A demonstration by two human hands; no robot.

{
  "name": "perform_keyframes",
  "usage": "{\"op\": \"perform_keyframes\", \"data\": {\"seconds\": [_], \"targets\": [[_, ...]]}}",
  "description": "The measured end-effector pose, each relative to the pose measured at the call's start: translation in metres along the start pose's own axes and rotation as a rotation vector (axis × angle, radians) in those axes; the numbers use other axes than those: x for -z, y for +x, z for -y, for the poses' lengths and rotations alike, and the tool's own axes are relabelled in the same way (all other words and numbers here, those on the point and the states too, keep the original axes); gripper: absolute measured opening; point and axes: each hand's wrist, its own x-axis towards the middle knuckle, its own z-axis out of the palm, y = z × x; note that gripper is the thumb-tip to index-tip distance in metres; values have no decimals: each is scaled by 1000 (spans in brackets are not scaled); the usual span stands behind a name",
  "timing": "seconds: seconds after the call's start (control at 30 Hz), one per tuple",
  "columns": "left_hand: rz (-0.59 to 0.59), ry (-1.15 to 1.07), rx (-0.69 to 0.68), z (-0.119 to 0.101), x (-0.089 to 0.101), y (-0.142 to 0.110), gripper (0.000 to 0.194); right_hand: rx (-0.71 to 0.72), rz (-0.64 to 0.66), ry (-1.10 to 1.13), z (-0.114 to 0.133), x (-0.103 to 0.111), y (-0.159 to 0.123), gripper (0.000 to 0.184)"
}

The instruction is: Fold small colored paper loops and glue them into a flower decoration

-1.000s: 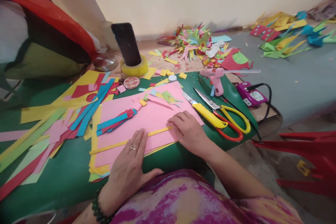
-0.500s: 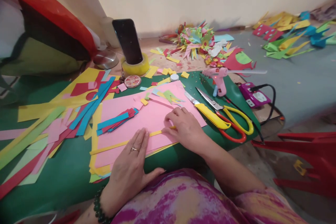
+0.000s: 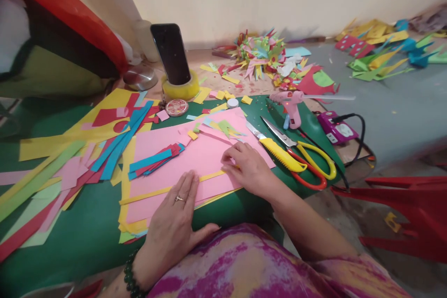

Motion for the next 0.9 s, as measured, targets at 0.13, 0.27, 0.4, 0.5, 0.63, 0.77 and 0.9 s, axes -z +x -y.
{"op": "perform_keyframes", "data": {"seconds": [0.13,0.27,0.4,0.5,0.63,0.77,0.9], "targets": [[32,2,-7,0,1,0,95,-6,16,-76,5,1,0,10],[41,-16,21,-1,1,1,89,-35,-13,-294,20,-5,2,23],[41,-16,27,-2,2,1,87,-65,-57,-393,28,-12,4,37],[36,-16,21,-2,3,2,86,-73,-70,-374,19,-11,-1,39],[24,-20,24,-2,3,3,86,-79,-144,-343,-5,-5,-14,35],[16,-7,7,-1,4,3,86,-100,-221,-319,-19,-3,-26,30],[2,5,1,0,4,4,86,-89,-277,-266,-22,-6,-29,18]]}}
